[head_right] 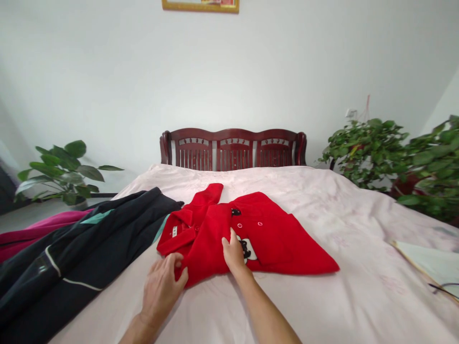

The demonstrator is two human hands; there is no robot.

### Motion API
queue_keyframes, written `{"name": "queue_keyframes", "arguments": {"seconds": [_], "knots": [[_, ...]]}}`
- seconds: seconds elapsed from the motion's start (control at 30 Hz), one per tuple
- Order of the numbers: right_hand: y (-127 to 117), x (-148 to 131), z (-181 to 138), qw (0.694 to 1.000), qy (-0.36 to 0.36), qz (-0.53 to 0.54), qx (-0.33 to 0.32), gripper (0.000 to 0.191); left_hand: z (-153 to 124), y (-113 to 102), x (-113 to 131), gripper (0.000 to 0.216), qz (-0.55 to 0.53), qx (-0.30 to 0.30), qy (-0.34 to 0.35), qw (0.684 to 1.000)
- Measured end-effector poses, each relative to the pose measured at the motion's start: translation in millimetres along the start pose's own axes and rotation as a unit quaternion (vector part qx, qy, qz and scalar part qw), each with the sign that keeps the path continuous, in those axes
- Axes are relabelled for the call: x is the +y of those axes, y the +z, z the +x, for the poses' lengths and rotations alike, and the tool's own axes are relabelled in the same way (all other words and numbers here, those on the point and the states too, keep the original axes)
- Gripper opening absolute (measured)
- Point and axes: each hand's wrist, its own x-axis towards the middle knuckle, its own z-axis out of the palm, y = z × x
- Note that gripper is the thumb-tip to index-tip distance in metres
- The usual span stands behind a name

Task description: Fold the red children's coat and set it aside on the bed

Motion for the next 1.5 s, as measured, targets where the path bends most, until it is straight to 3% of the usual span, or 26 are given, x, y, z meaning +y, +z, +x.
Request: {"name": "queue_keyframes", "arguments": {"seconds": [0.1, 0.27, 0.4, 0.5, 0.6, 0.67, 0.73, 0.93, 1.2, 1.5], "knots": [[-1, 1, -1, 0.999, 0.006, 0.032, 0.014, 0.062, 17, 2, 18, 0.038, -0.008, 0.030, 0.072, 0.997], [-10, -6, -2, 0.998, -0.020, -0.023, 0.050, 0.057, 11, 37, 31, 0.045, 0.055, -0.048, 0.096, 0.993], [-14, -36, -10, 0.962, -0.199, -0.135, 0.127, 0.054, -13, 56, 25, 0.054, 0.106, -0.062, 0.106, 0.987], [-4, -54, -10, 0.949, -0.296, -0.105, 0.023, 0.055, -19, 57, 24, 0.055, 0.117, -0.059, 0.097, 0.987], [11, -50, 0, 0.969, -0.217, -0.094, -0.075, 0.054, -19, 53, 25, 0.056, 0.109, -0.058, 0.101, 0.987], [18, -39, 8, 0.982, -0.139, -0.112, -0.058, 0.049, -21, 51, 25, 0.059, 0.102, -0.053, 0.111, 0.987], [20, -29, 15, 0.986, -0.107, -0.124, -0.030, 0.043, -23, 50, 26, 0.063, 0.097, -0.048, 0.114, 0.988], [11, -28, 10, 0.969, -0.129, -0.207, -0.027, 0.022, -28, 52, 28, 0.066, 0.082, -0.028, 0.103, 0.991], [3, -47, 4, 0.867, -0.190, -0.446, -0.112, 0.025, -27, 50, 29, 0.063, 0.079, -0.012, 0.109, 0.991], [9, -60, 14, 0.833, -0.244, -0.468, -0.167, 0.027, -29, 54, 29, 0.061, 0.078, -0.014, 0.107, 0.991]]}}
